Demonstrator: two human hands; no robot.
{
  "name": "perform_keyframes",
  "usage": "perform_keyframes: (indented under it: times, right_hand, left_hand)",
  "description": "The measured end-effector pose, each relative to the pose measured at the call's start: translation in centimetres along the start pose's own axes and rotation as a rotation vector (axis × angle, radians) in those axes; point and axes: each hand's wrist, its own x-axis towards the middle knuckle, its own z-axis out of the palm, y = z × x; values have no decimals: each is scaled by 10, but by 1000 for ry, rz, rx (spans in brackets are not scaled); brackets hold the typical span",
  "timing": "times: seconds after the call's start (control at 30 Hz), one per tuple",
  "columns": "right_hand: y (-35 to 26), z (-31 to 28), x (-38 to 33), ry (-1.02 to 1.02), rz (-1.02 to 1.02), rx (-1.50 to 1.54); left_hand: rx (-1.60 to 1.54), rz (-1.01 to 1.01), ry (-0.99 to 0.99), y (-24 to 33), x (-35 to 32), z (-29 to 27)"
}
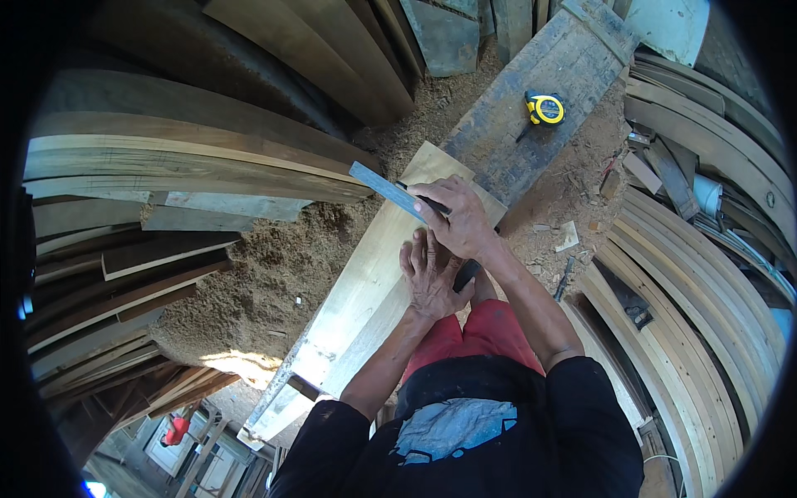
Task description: The person places wooden boards on a workbench, aligns a square ruler against their edges, and marks guide lines on the boards with a pencil.
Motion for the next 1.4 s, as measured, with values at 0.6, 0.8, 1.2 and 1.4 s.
perform_keyframes:
  times: [0.6,0.8,1.2,1.4]
  right_hand:
    - [-15,-109,-71,-330,89,-210]
    - [-1,-111,-92,-281,193,-259]
    - [54,0,-168,117,678,544]
    - [42,-90,-130,285,599,356]
  left_hand:
    - [-33,-3,28,6,4,-2]
    - [-2,-2,-10,4,2,-3]
    - [-27,-21,-6,5,-2,-9]
    - [103,-313,-120,-18,-97,-26]
